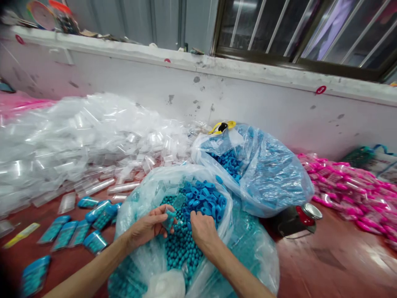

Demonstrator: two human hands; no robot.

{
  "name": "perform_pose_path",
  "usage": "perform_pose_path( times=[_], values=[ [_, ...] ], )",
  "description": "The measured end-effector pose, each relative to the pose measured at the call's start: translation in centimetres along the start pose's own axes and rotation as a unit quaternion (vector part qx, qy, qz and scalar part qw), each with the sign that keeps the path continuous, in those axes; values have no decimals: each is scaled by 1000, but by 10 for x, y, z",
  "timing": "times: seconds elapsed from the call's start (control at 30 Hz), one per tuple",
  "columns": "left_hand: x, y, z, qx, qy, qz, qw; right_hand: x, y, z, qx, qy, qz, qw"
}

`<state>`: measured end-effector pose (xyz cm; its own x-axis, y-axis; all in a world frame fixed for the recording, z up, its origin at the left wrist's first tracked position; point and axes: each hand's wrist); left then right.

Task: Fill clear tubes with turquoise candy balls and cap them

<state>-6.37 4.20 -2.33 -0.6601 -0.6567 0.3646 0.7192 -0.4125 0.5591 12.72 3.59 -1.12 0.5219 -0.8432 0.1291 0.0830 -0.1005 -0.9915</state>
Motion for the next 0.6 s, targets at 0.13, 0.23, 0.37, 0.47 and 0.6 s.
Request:
perform_pose_path(
  times=[0.13,0.23,0.37,0.47,0.6],
  values=[
    [-4,1,-3,-35,-5,47,998,2,-6,0,-10,13,59,998],
    [-6,4,-4,-50,1,67,996,1,-9,-2,-28,-9,87,996],
    [-6,10,-6,-62,5,66,996,1,-16,-5,-141,-14,109,984],
    [-6,17,-9,-84,14,78,993,6,-18,-8,-225,-62,132,963],
    [-6,24,-12,-87,30,86,992,14,-17,-7,-337,-103,117,928]
  ],
)
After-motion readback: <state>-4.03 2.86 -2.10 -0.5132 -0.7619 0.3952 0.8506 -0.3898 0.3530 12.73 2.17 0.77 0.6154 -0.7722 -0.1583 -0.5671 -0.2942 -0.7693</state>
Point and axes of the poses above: each hand's wrist, its own x-axis away from the middle knuckle, its own y-axis out of the palm, z = x × y, and after that the axes turned 13 degrees about -y, right-handed
